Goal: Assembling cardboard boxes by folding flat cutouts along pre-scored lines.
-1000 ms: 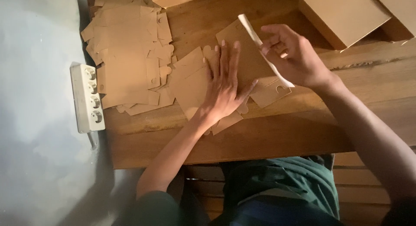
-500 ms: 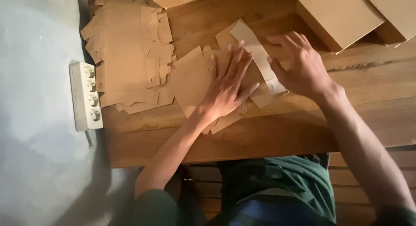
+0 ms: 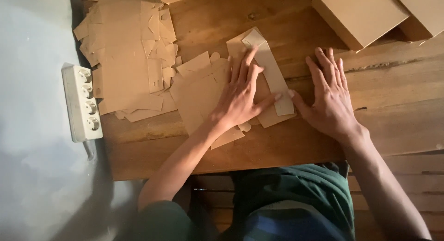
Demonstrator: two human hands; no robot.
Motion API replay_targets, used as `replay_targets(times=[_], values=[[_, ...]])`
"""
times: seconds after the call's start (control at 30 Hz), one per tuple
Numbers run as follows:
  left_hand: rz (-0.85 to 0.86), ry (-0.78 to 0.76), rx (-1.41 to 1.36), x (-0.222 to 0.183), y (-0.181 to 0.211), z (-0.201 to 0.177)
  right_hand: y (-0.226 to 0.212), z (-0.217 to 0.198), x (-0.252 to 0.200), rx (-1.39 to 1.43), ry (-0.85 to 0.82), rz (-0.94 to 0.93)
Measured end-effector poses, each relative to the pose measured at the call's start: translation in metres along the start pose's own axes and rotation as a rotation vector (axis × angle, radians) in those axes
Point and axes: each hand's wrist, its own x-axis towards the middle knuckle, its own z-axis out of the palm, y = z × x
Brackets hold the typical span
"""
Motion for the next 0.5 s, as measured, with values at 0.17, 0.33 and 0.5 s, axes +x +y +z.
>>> replay_targets(times=[0.17,0.33,0.5], values=[[0.030,-0.064,0.095,-0.004,-0.010,-0.001,-0.004,0.002,0.002,-0.051,-0.015,-0.034],[0.108,-0.121,0.105,-0.005,-0.015,-0.005,-0.014,0.003,0.008,-0.140,-0.131,-0.088],[0.107,-0.109,0.141,-0.006,-0.013,-0.006,-0.023,-0.002,0.028,-0.153,-0.181,-0.088]])
